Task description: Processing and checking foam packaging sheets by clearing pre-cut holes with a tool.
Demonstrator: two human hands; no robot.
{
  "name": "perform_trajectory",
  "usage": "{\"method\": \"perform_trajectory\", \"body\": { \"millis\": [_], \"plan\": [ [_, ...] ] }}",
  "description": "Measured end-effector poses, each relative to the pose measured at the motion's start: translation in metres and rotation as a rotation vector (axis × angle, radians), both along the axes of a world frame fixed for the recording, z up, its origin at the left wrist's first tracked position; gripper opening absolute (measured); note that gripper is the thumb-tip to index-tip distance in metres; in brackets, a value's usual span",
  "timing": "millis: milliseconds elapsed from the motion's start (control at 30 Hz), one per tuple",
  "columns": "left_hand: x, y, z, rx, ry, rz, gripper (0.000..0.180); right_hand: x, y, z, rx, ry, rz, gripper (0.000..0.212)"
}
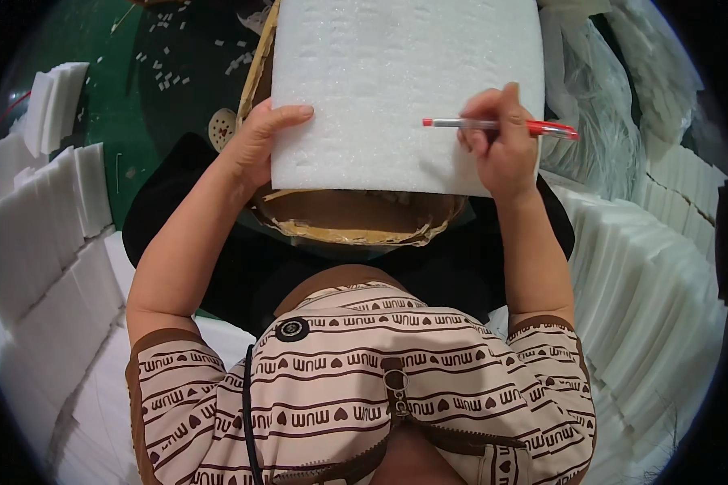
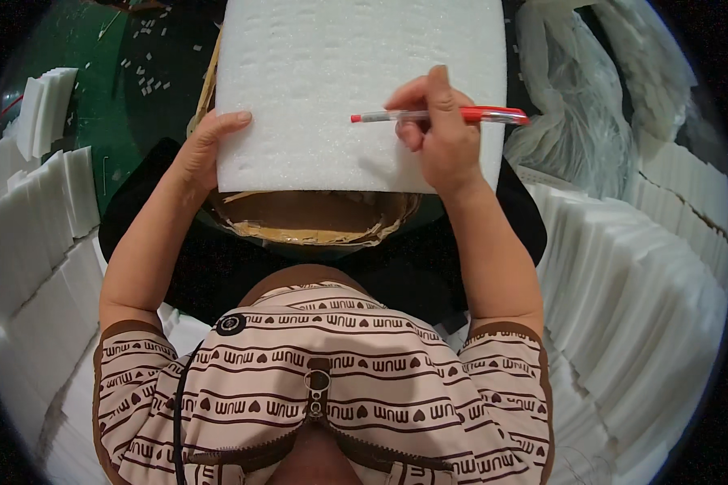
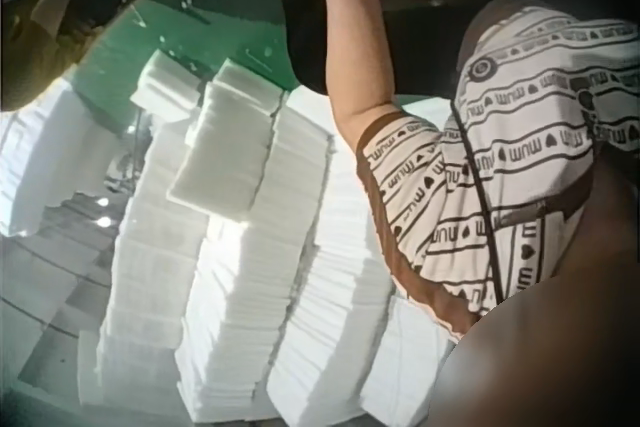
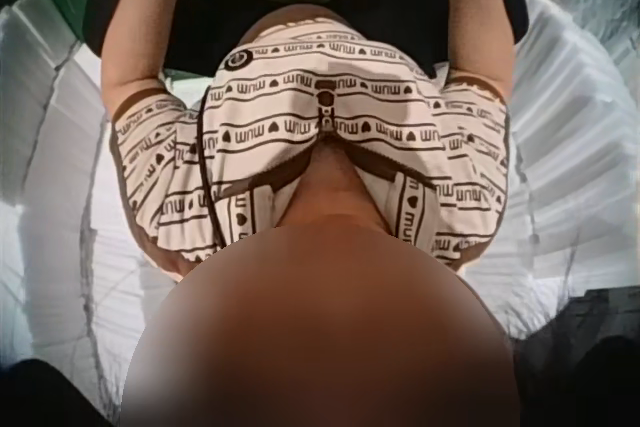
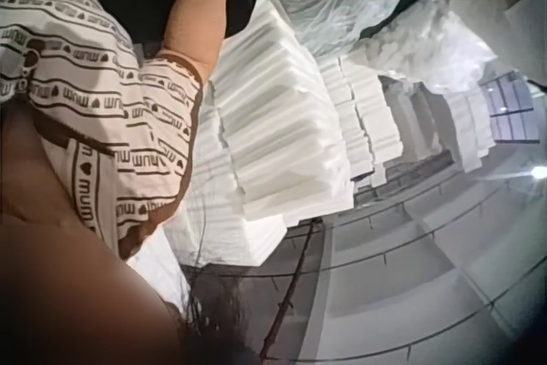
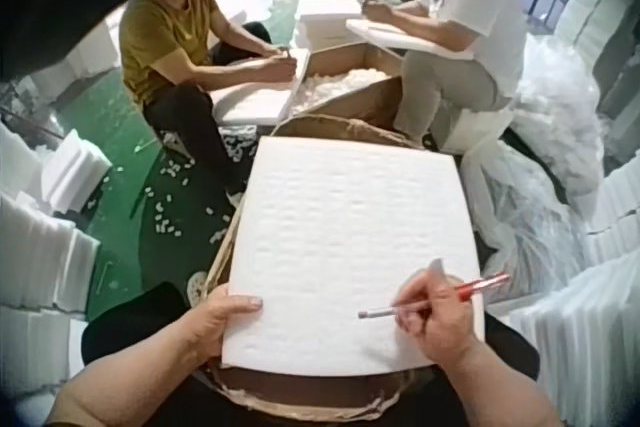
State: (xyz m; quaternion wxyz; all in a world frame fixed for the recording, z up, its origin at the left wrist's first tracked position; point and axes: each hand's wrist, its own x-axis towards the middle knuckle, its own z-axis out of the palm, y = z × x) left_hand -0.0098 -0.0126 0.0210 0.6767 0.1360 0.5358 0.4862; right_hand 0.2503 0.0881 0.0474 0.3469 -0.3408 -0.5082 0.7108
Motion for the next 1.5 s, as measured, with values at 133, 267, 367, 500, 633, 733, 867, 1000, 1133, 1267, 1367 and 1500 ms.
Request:
{"method": "perform_trajectory", "body": {
  "millis": [133, 267, 367, 500, 633, 733, 867, 1000, 1133, 1267, 1367, 1500],
  "plan": [
    [0.001, -0.001, 0.001, 0.013, 0.007, -0.026, 0.066, -0.004, -0.011, -0.008, 0.203, -0.227, -0.078, 0.058],
    [0.003, 0.000, 0.005, 0.020, 0.004, -0.044, 0.070, -0.004, -0.016, -0.014, 0.406, -0.261, -0.112, 0.053],
    [0.004, -0.001, 0.008, 0.010, -0.045, -0.026, 0.061, -0.008, -0.019, -0.016, 0.399, -0.257, -0.178, 0.047],
    [0.015, -0.005, 0.005, 0.004, -0.020, -0.037, 0.060, -0.016, -0.017, -0.024, 1.030, -0.568, 0.037, 0.039],
    [0.017, -0.006, 0.007, -0.009, -0.025, -0.034, 0.058, -0.016, -0.012, -0.023, 0.902, -0.564, 0.073, 0.035],
    [0.016, -0.006, 0.009, -0.023, -0.039, -0.019, 0.057, -0.015, -0.011, -0.021, 0.565, -0.448, 0.036, 0.035],
    [0.013, -0.006, 0.011, 0.018, -0.017, -0.020, 0.056, -0.011, -0.015, -0.017, 0.575, -0.329, -0.120, 0.030],
    [0.012, -0.007, 0.011, 0.015, 0.015, -0.028, 0.067, -0.011, -0.010, -0.019, 0.587, -0.293, -0.102, 0.026],
    [0.015, -0.009, 0.008, 0.035, 0.021, -0.034, 0.062, -0.022, -0.005, -0.032, 0.907, -0.030, 0.085, 0.025],
    [0.018, -0.009, 0.011, 0.053, 0.016, -0.030, 0.055, -0.015, -0.010, -0.027, 1.103, -0.685, 0.126, 0.024],
    [0.018, -0.006, 0.016, 0.018, 0.020, -0.014, 0.062, -0.005, -0.002, -0.026, 0.583, -0.244, -0.045, 0.024],
    [0.015, -0.008, 0.009, 0.020, -0.024, -0.017, 0.051, -0.008, 0.002, -0.030, 0.650, -0.186, -0.105, 0.026]
  ]
}}
